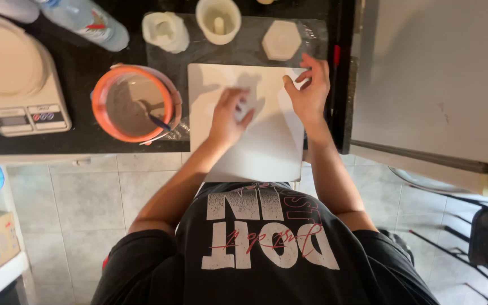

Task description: Filling a small silicone mold with a grey cement mixture using a spatula

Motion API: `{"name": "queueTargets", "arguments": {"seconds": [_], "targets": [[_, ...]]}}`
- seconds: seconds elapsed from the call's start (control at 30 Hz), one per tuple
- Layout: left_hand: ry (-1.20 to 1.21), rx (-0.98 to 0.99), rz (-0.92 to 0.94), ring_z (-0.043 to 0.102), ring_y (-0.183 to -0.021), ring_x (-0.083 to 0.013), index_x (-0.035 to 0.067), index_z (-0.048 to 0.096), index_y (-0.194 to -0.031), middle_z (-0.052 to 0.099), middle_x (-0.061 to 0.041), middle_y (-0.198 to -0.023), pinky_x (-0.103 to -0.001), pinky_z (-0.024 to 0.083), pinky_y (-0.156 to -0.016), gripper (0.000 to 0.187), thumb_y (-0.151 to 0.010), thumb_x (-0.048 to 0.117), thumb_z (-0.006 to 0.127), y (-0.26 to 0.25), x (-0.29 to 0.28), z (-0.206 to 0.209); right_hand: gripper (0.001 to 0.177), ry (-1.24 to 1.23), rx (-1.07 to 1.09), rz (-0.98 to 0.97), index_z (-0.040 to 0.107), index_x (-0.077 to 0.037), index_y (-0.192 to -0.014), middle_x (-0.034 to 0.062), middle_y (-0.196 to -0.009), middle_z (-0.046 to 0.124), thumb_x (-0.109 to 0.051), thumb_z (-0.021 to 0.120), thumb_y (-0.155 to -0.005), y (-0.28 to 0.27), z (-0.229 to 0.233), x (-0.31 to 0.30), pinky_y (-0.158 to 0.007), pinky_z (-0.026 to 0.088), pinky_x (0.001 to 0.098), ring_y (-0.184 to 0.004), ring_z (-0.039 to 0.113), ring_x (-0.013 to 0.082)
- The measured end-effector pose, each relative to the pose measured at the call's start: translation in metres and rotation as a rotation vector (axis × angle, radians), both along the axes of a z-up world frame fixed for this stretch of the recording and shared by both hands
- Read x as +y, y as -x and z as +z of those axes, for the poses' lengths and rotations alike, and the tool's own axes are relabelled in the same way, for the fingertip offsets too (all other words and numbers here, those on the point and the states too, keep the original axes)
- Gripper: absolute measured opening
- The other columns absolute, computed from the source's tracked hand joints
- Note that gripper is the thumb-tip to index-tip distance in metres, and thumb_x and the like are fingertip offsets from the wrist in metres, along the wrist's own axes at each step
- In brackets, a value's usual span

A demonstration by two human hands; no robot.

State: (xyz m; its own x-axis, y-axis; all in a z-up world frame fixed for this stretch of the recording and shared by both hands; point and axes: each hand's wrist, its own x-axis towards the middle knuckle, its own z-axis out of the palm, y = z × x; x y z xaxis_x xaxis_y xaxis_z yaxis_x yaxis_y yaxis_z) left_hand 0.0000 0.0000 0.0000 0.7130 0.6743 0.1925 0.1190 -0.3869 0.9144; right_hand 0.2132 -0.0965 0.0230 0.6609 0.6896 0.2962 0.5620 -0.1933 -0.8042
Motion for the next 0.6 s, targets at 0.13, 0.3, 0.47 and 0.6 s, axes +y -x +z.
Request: {"name": "queueTargets", "arguments": {"seconds": [0.13, 0.3, 0.47, 0.6], "targets": [[-0.079, -0.04, -0.041, 0.065, -0.084, -0.0163, 0.003, 0.061, -0.121, 0.064, -0.015, -0.113, -0.025, 0.06, -0.074, 0.04, -0.087, -0.005, 0.079, 0.069, -0.042, -0.007, 0.055, 0.01, 0.186, 0.175, 0.06, -0.012, -0.134, 0.0093, -0.117, 0.061, 0.001, 0.086, -0.087, 0.03, 0.003, 0.037, -0.059, 0.049, 0.0225, -0.082, 0.066, 0.0131], [0.08, 0.061, 0.026, 0.066, -0.083, -0.0163, 0.007, 0.066, -0.121, 0.065, -0.01, -0.111, -0.028, 0.054, -0.065, 0.033, -0.09, -0.001, 0.074, 0.119, -0.061, 0.026, 0.105, -0.135, 0.515, 0.332, 0.03, -0.006, -0.156, 0.0136, -0.159, 0.043, 0.0, 0.1, -0.078, 0.035, -0.066, 0.131, -0.122, 0.047, 0.0477, -0.145, 0.049, 0.0304], [0.095, 0.076, 0.136, 0.067, -0.084, -0.0169, 0.006, 0.068, -0.119, 0.068, -0.01, -0.108, -0.029, 0.054, -0.066, 0.033, -0.088, -0.002, 0.075, 0.151, -0.068, 0.032, 0.092, -0.145, 0.36, 0.234, 0.047, -0.005, -0.141, 0.0143, -0.138, 0.058, -0.006, 0.105, -0.07, 0.045, -0.072, 0.172, -0.109, 0.054, 0.0383, -0.128, 0.059, 0.0247], [0.15, 0.11, 0.204, 0.068, -0.084, -0.0169, 0.006, 0.069, -0.115, 0.072, -0.007, -0.105, -0.03, 0.055, -0.066, 0.025, -0.09, 0.002, 0.073, 0.177, -0.069, 0.029, 0.081, -0.201, 0.271, 0.069, 0.057, -0.007, -0.132, 0.0138, -0.125, 0.071, -0.008, 0.106, -0.067, 0.05, -0.076, 0.173, -0.102, 0.056, 0.0372, -0.114, 0.069, 0.0242]]}}
